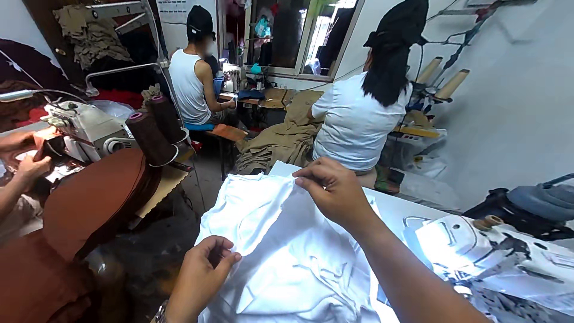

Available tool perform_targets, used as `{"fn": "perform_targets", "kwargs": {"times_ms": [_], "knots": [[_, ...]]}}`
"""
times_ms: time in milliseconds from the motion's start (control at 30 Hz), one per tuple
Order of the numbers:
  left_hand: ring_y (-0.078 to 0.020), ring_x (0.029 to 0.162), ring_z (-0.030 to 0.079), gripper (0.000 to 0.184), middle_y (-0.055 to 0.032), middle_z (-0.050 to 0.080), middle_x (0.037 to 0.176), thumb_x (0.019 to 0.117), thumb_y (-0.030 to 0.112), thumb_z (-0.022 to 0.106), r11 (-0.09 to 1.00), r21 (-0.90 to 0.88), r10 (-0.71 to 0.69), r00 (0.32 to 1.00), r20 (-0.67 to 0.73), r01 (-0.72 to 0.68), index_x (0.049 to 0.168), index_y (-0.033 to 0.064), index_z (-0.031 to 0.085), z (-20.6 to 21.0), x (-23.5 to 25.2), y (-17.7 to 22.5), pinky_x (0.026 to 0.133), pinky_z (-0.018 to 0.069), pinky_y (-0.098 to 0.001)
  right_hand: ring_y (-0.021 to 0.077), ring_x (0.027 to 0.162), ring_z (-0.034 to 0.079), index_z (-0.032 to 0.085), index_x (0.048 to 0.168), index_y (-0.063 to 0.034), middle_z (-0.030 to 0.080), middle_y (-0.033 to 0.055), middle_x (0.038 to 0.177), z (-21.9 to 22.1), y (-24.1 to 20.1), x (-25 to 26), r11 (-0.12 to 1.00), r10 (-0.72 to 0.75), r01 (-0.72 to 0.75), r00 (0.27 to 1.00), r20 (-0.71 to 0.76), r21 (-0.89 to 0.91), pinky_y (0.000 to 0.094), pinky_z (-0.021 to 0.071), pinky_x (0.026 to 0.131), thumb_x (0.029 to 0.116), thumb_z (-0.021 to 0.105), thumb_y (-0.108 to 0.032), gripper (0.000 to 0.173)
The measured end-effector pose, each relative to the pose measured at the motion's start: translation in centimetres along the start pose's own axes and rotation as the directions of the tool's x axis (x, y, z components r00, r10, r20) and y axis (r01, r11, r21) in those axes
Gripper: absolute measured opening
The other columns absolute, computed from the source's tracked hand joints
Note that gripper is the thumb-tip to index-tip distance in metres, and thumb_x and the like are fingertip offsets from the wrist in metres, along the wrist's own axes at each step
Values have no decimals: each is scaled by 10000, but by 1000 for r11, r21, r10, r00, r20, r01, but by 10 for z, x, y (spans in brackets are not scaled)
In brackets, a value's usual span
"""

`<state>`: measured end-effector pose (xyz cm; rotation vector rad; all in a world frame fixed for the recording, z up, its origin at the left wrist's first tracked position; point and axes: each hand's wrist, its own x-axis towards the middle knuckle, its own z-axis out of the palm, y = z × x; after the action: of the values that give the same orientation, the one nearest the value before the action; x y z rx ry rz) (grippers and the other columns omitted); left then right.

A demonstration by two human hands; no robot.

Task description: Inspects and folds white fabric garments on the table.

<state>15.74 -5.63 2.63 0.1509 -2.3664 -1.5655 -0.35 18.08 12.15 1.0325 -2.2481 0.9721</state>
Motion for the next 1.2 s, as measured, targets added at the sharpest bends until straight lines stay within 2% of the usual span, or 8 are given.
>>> {"fn": "perform_targets", "kwargs": {"times_ms": [400,600,733,800,900,967,1067,1200], "knots": [[-88,745,654,177,-37,706,854,953,201,660,959,256,-143,988,49,126,1018,59,743,7,-7,17,722,549,-271,164,806,621,748,1021,8,671,121,957,-10,-1,-8,997,-42,40,999,-24,-60,317,542,749,968,637,-52,137],[-125,794,687,127,-52,709,901,935,108,644,915,390,258,898,-356,-109,975,67,757,-5,-7,25,731,596,-306,38,903,627,741,982,-52,677,4,983,-32,13,-30,999,-37,39,999,-37,36,226,542,823,953,616,-184,184],[2,793,636,155,3,673,924,1013,131,546,880,173,473,785,-400,-442,1041,55,678,2,-9,49,714,557,-159,-48,775,626,740,1003,-243,694,-143,969,-64,35,-53,927,-79,87,996,-37,364,133,535,670,968,644,-244,102],[-13,904,635,140,-16,660,989,1040,131,533,740,11,653,714,-252,-672,1051,46,644,6,-14,64,807,556,-172,-47,862,654,752,1051,-310,706,-181,1001,-83,42,-62,828,-159,166,985,-60,535,131,545,748,1003,638,-276,128],[-109,967,614,140,-83,643,990,1041,94,539,502,-245,857,515,11,-830,1029,27,661,17,-12,89,876,518,-223,8,909,693,757,1036,-212,735,-105,973,-90,47,-69,550,-285,355,931,-229,756,165,567,806,1004,619,-213,142],[-121,968,609,147,-78,658,979,1028,71,547,458,-304,886,456,82,-836,1026,36,689,31,-2,98,877,511,-233,78,990,697,724,1100,-180,727,-54,1060,-86,65,-60,445,-487,356,866,-112,821,250,586,865,1029,601,-230,152],[-66,988,608,164,-14,661,1011,1022,103,547,480,-282,874,482,66,-831,1047,78,707,54,24,95,885,520,-216,27,920,672,732,988,-221,713,-93,979,-48,34,-54,549,-367,192,930,28,814,204,566,810,1028,606,-288,148],[-37,974,647,140,37,687,1025,999,129,606,538,-307,824,566,-2,-785,1067,111,727,72,46,83,848,565,-204,49,918,676,743,985,-103,723,-22,953,-23,23,-54,435,-322,59,942,94,899,231,565,813,997,628,-153,126]]}}
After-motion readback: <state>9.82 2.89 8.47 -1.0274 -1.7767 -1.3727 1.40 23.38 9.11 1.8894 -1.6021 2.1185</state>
